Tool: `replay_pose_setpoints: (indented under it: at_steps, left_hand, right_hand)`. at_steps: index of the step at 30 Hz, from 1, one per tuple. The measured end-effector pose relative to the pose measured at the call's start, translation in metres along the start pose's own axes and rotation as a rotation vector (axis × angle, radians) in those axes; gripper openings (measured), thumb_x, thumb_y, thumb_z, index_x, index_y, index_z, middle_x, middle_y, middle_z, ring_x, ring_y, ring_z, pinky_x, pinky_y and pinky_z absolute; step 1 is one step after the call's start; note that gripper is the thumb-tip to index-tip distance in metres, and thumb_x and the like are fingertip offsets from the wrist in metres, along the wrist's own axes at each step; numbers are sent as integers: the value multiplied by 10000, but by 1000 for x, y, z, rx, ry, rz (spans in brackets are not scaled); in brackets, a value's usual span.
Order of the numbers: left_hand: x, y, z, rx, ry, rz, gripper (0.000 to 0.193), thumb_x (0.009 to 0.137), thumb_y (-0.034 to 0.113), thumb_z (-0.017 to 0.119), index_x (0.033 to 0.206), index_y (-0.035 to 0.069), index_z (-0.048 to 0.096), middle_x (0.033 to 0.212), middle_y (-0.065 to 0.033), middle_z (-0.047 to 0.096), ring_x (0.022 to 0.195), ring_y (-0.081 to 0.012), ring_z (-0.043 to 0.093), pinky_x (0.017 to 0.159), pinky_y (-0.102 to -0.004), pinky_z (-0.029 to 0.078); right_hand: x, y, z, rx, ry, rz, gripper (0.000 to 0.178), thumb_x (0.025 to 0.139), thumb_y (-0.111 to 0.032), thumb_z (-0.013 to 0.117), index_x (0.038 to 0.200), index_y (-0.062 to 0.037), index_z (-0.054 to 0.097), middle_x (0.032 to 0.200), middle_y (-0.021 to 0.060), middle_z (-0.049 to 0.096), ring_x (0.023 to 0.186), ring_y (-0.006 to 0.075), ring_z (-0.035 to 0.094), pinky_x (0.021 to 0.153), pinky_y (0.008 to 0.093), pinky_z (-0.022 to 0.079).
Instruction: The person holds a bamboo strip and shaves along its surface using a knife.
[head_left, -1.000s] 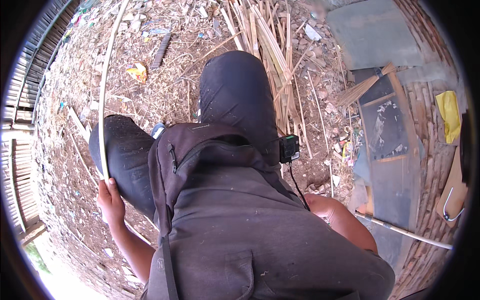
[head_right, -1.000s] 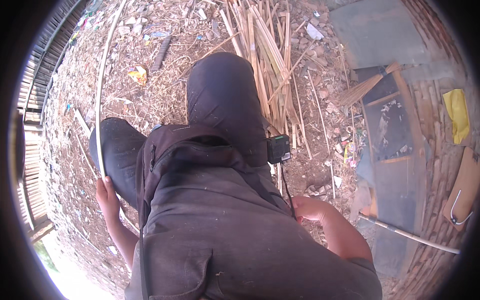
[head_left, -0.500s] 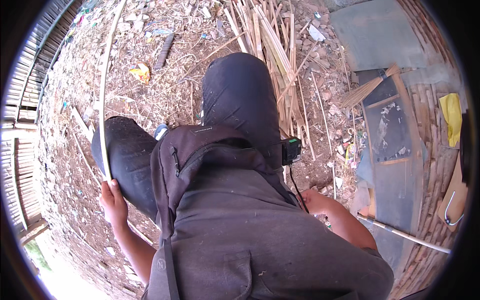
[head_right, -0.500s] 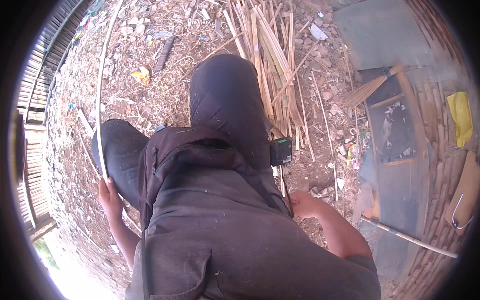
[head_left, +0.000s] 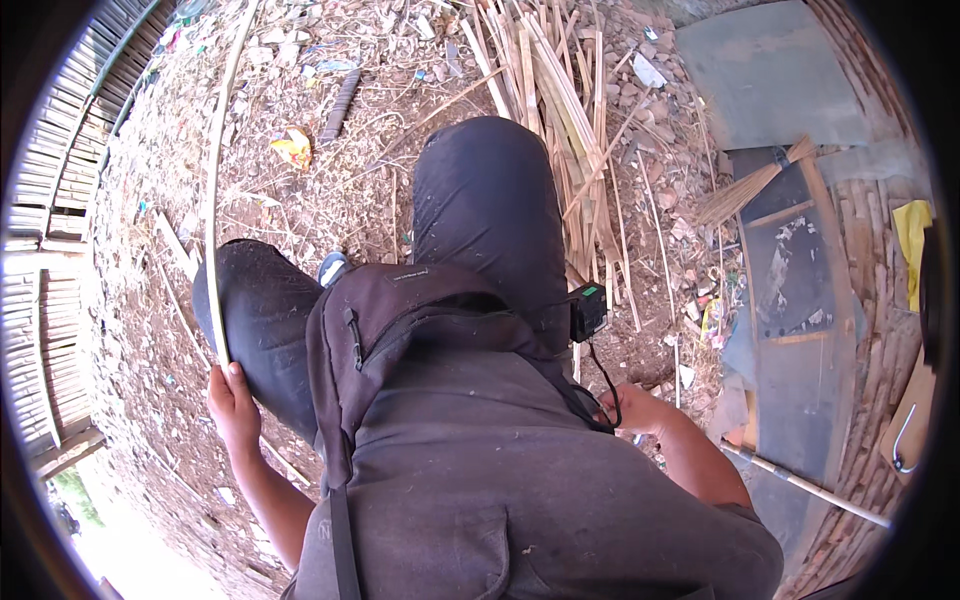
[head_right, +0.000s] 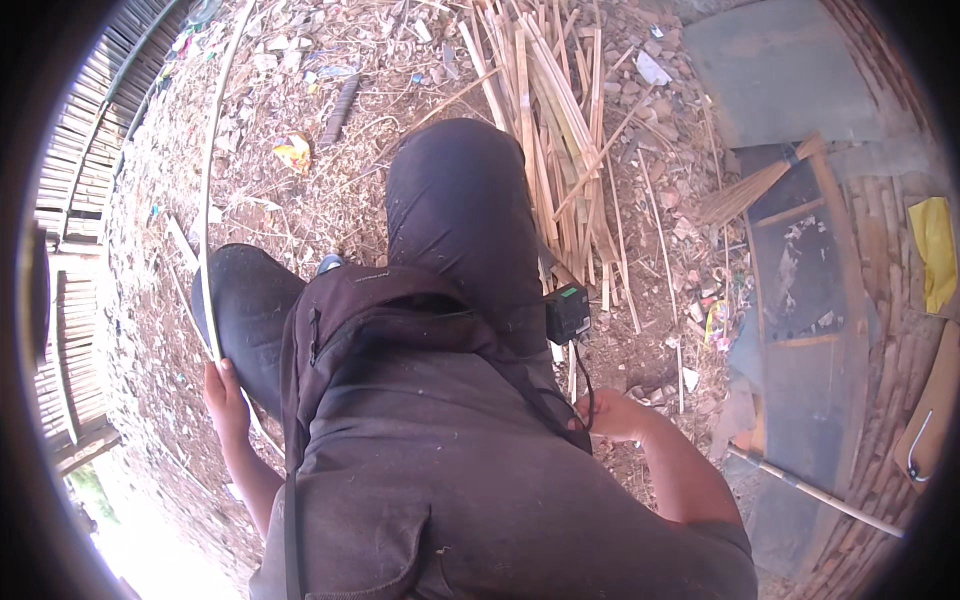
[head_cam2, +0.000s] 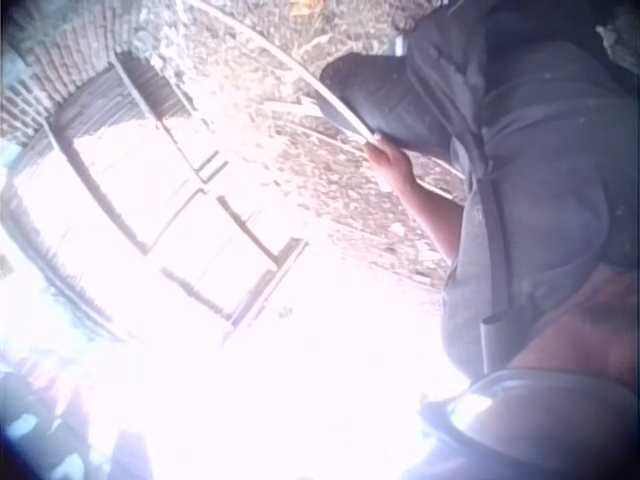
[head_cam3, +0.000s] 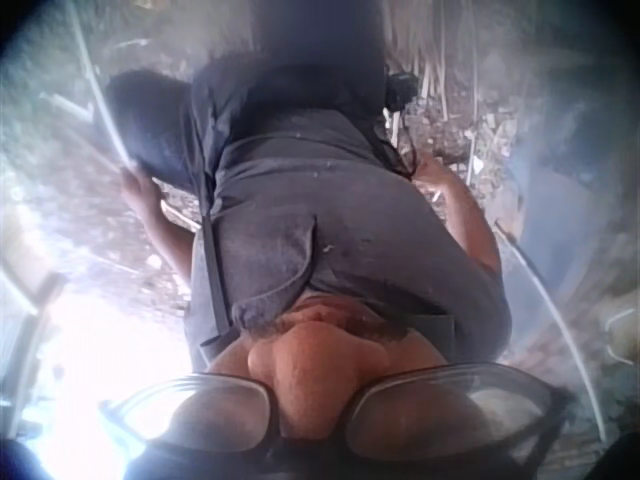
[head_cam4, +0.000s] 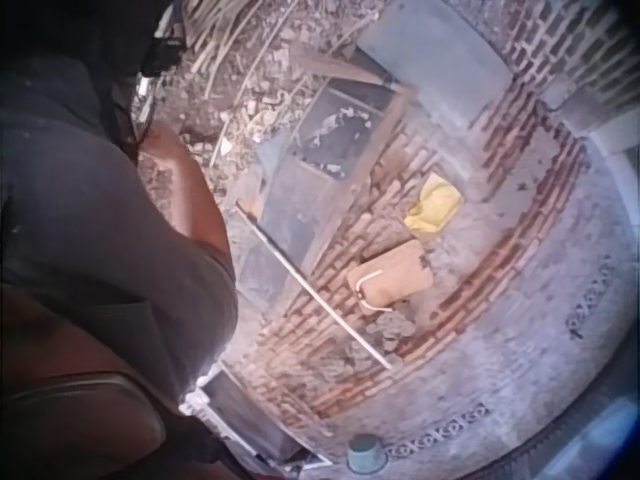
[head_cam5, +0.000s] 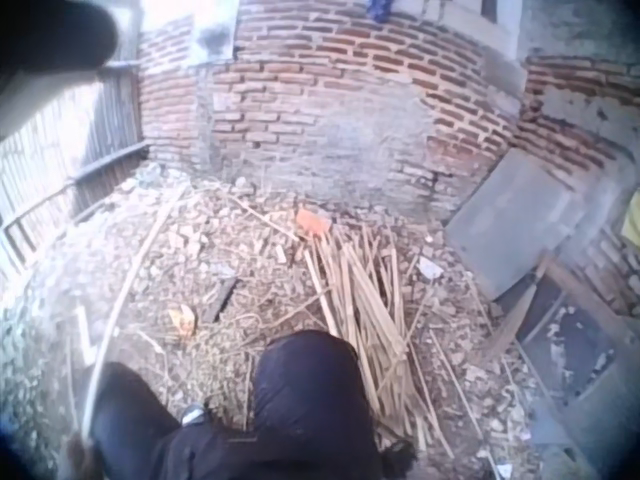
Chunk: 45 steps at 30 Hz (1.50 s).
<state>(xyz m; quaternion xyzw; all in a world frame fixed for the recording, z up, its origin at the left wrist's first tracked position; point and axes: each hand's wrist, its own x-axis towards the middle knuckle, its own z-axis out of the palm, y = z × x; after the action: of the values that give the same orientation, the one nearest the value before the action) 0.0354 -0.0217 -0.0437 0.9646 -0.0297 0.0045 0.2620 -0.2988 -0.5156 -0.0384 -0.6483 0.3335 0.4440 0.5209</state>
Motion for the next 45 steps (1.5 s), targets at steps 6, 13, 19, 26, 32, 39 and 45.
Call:
replay_pose_setpoints:
  at_steps: [6, 13, 19, 26, 32, 39, 45]
  left_hand:
    - [-2, -2, 0, -45, 17, -24, 363, 1057, 313, 485, 899, -5, 557, 674, -102, 499, 613, -206, 451, 569, -379, 372]
    - [-11, 15, -11, 29, 40, -16, 382, 1048, 312, 507, 810, 14, 494, 631, -105, 470, 576, -202, 436, 543, -390, 363]
    - [-28, 45, -25, 109, -30, -35, 453, 1030, 409, 512, 803, 18, 490, 590, -121, 464, 539, -239, 461, 526, -410, 352]
    - [-28, 72, -41, 72, 3, -121, 391, 980, 366, 604, 804, 24, 536, 597, -137, 536, 534, -301, 539, 526, -418, 407]
    - [-13, 85, -43, 144, -35, -153, 334, 970, 326, 611, 840, 21, 568, 627, -159, 569, 563, -330, 576, 548, -429, 432]
    - [3, 103, -41, 97, -84, -137, 355, 963, 339, 612, 844, 7, 571, 662, -204, 586, 621, -397, 595, 573, -459, 441]
    - [6, 93, -36, 101, -83, -117, 402, 970, 364, 594, 794, 10, 523, 645, -220, 568, 611, -430, 573, 567, -486, 423]
  right_hand:
    - [44, 47, -75, 269, -74, 177, 179, 915, -201, 724, 861, -45, 653, 699, 11, 581, 598, 109, 519, 557, 267, 431]
    - [209, 28, -130, -236, 890, -126, 515, 804, -313, 778, 1169, 13, 617, 964, 212, 690, 927, 331, 689, 813, 429, 530]
    - [298, 16, -150, -391, 618, -131, 695, 709, -442, 810, 1212, -28, 571, 1101, 241, 660, 1103, 395, 633, 928, 454, 495]
    - [314, 66, -171, -503, 535, -153, 436, 851, -356, 683, 1122, -32, 578, 981, 218, 698, 982, 396, 680, 857, 448, 529]
    - [212, -22, -171, -424, 513, -70, 416, 853, -301, 655, 1151, -17, 591, 1105, 251, 669, 1086, 397, 641, 921, 452, 490]
    - [188, 80, -234, -43, 728, -400, 310, 952, -343, 614, 1046, -49, 579, 755, 48, 586, 633, 209, 594, 557, 352, 455]
    - [86, -67, -238, 644, 602, -477, 237, 971, -307, 622, 1047, -115, 506, 694, 16, 524, 519, 109, 499, 415, 251, 397]
